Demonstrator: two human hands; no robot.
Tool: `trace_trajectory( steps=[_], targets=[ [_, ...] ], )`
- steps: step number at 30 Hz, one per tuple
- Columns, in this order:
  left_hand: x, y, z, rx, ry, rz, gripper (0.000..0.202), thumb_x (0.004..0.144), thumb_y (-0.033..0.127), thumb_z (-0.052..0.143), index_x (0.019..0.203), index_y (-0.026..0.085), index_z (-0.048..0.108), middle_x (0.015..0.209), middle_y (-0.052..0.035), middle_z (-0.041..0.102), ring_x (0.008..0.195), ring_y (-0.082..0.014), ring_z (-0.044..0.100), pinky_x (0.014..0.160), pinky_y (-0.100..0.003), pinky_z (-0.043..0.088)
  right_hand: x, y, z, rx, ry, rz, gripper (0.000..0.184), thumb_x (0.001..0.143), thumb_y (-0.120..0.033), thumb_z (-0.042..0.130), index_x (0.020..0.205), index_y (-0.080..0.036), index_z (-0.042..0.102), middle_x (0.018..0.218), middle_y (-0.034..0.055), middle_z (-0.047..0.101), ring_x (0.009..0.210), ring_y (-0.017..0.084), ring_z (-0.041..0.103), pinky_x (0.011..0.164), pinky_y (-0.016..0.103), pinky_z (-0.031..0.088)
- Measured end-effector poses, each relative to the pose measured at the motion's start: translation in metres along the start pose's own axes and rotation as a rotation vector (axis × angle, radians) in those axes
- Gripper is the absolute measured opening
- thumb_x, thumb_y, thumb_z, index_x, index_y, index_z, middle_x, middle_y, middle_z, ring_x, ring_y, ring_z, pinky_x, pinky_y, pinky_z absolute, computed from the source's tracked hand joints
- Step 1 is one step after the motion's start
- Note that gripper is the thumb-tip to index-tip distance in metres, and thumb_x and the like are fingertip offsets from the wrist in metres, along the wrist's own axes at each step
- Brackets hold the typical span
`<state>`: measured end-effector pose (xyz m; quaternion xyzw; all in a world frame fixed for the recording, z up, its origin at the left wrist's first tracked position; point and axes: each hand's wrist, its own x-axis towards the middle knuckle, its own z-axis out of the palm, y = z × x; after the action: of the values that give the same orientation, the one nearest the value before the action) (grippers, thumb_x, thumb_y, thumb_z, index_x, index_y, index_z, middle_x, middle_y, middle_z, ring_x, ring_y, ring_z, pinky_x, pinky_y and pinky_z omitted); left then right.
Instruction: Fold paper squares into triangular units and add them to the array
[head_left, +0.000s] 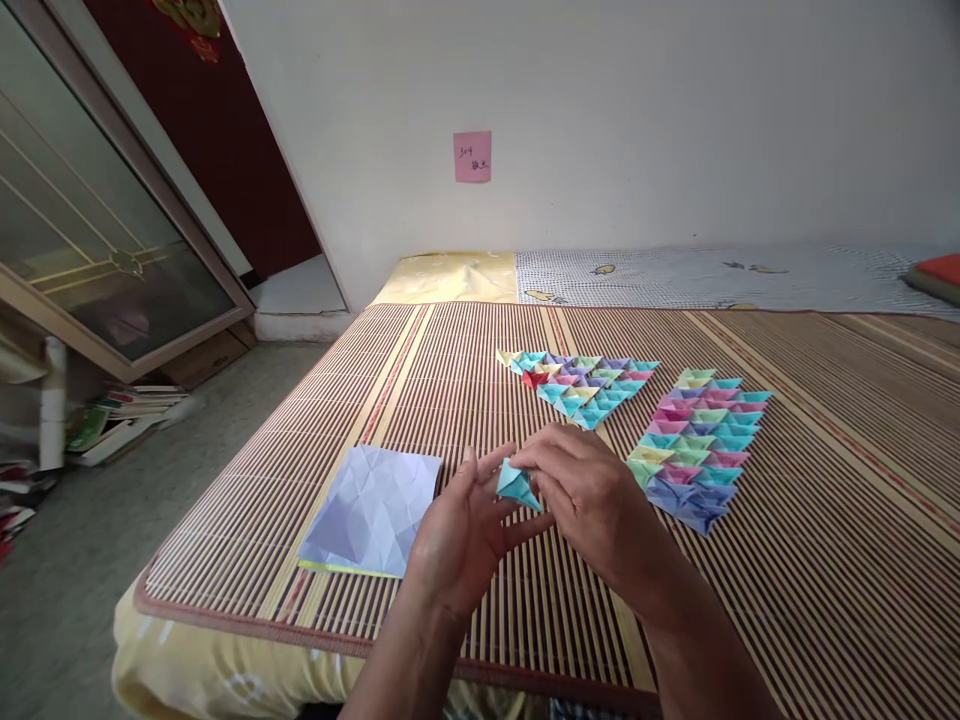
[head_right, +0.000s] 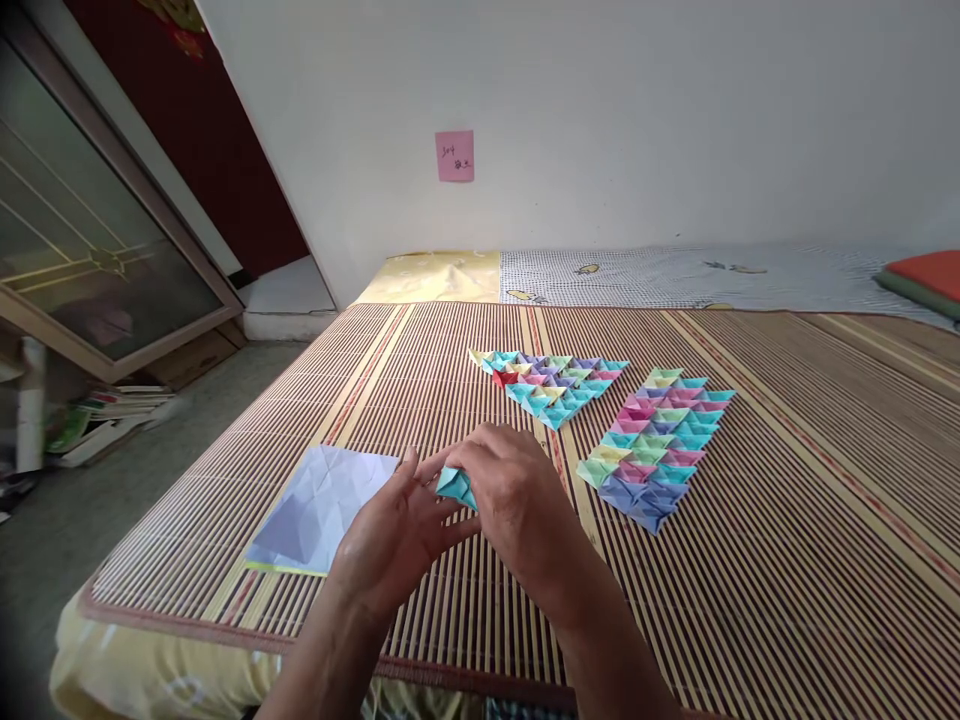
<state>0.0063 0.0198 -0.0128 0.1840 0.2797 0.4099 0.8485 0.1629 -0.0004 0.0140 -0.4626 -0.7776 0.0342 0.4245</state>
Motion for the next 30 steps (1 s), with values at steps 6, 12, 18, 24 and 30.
trace_trajectory(
  steps=[6,12,18,24,30],
  targets=[
    [0.002,-0.006,0.003,-0.081,-0.004,0.01,0.025,0.104,0.026,0.057,0.102,0.012,0.078,0.103,-0.0124,0.073,0.092,-0.0221,0.069,0.092,-0.042,0.058,0.001,-0.002,0.004,0.047,0.044,0.072,0.03,0.097,-0.002,0.052,0.105,-0.024,0.07,0.098,0.0032,0.075,0.097,0.022,0.07,0.086,0.038,0.055],
    [0.006,-0.007,0.006,-0.195,0.082,0.105,0.02,0.103,0.02,0.058,0.109,0.013,0.076,0.117,-0.0137,0.074,0.112,-0.0252,0.07,0.098,-0.039,0.057,0.0,-0.006,0.007,0.035,0.098,0.172,0.014,0.097,-0.014,0.059,0.09,-0.023,0.066,0.089,0.0044,0.067,0.088,0.023,0.065,0.077,0.038,0.053],
    [0.005,-0.005,0.011,-0.322,0.148,0.085,0.032,0.109,0.021,0.043,0.11,0.014,0.075,0.127,-0.0132,0.073,0.128,-0.0238,0.066,0.11,-0.036,0.051,-0.003,-0.011,0.026,-0.142,0.068,0.174,0.012,0.085,-0.009,0.065,0.081,-0.021,0.064,0.083,0.0045,0.06,0.081,0.024,0.06,0.072,0.039,0.049],
    [0.005,-0.006,0.01,-0.307,0.17,0.054,0.031,0.107,0.022,0.046,0.107,0.013,0.076,0.113,-0.0125,0.077,0.111,-0.0237,0.073,0.101,-0.036,0.055,-0.002,-0.011,0.03,-0.245,0.044,0.112,0.02,0.084,-0.001,0.06,0.078,-0.02,0.062,0.084,0.0055,0.06,0.082,0.025,0.06,0.073,0.039,0.049],
    [0.002,-0.007,0.01,-0.262,0.003,-0.073,0.038,0.105,0.026,0.046,0.084,0.012,0.075,0.087,-0.0135,0.074,0.097,-0.0279,0.073,0.095,-0.04,0.056,-0.002,-0.013,0.028,-0.245,-0.024,0.107,0.022,0.079,0.002,0.063,0.077,-0.02,0.062,0.089,0.0057,0.061,0.087,0.025,0.059,0.075,0.038,0.047]
  ],
)
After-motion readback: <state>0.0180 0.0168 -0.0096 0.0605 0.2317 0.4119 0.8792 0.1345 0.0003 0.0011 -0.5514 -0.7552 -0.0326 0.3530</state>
